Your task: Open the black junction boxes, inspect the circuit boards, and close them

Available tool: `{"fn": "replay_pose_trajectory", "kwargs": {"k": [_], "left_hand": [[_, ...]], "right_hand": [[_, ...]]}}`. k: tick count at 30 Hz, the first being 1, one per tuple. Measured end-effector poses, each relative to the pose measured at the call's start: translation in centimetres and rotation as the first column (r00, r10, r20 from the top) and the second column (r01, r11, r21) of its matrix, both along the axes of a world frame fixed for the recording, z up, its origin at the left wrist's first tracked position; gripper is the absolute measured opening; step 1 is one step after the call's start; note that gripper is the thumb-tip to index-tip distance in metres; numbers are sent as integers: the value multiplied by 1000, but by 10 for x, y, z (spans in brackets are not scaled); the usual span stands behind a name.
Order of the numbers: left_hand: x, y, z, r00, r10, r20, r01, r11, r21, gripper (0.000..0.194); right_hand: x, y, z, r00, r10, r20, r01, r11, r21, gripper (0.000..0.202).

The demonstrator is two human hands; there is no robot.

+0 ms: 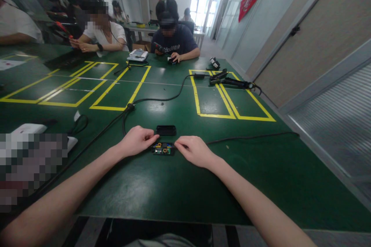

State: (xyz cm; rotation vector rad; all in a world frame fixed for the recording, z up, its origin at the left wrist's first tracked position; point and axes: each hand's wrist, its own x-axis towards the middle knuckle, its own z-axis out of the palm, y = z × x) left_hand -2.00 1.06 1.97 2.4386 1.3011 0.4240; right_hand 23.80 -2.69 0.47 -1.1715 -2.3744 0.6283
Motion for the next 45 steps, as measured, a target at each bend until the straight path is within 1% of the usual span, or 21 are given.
{"fn": "replay_pose_trajectory", "kwargs": {"k": [4,8,12,15,19,21,25,29,32,35,39,42,45], "left_hand": [[0,1,-2,999,36,32,-35,999,-28,48],[0,1,-3,1000,10,-2,-10,1000,-15,45],[0,1,-2,999,-16,-48,16,1000,14,44],[0,2,0,996,-40,-85,42,999,31,43],[0,1,2,985,-93,-148,106,991,83,44],[1,0,2,979,-91,-181,110,989,100,45],[3,-2,1,979,-44,-201,60,995,76,45],[8,-6,1,988,33,-152,-26,998,54,51],[10,-7,0,984,79,-157,-71,996,56,53],[11,-8,-1,979,94,-182,-85,995,55,50],[13,-8,0,971,96,-219,-82,994,70,48],[16,-10,2,956,105,-275,-89,994,70,46],[19,-11,6,944,123,-306,-108,992,67,44]], "right_hand": [[-2,0,1,999,4,-51,-5,1000,-15,41],[-1,-1,3,999,-3,-52,2,1000,-15,38],[-1,-1,5,998,23,-54,-24,1000,-4,38],[-2,-2,5,999,2,-42,-1,1000,24,39],[-5,-3,3,999,-52,16,50,995,89,42],[-6,-3,2,996,-73,42,68,990,123,44],[-8,-4,0,994,-87,65,76,984,162,41],[-9,-4,0,997,-67,43,61,990,130,35],[-8,-4,0,998,-62,23,59,992,110,32],[-9,-4,-1,997,-71,5,70,990,122,29],[-13,-4,-5,992,-124,-6,124,987,105,24],[-16,-3,-7,987,-162,3,162,983,87,22],[-17,-2,-7,985,-174,8,173,981,92,19]]}}
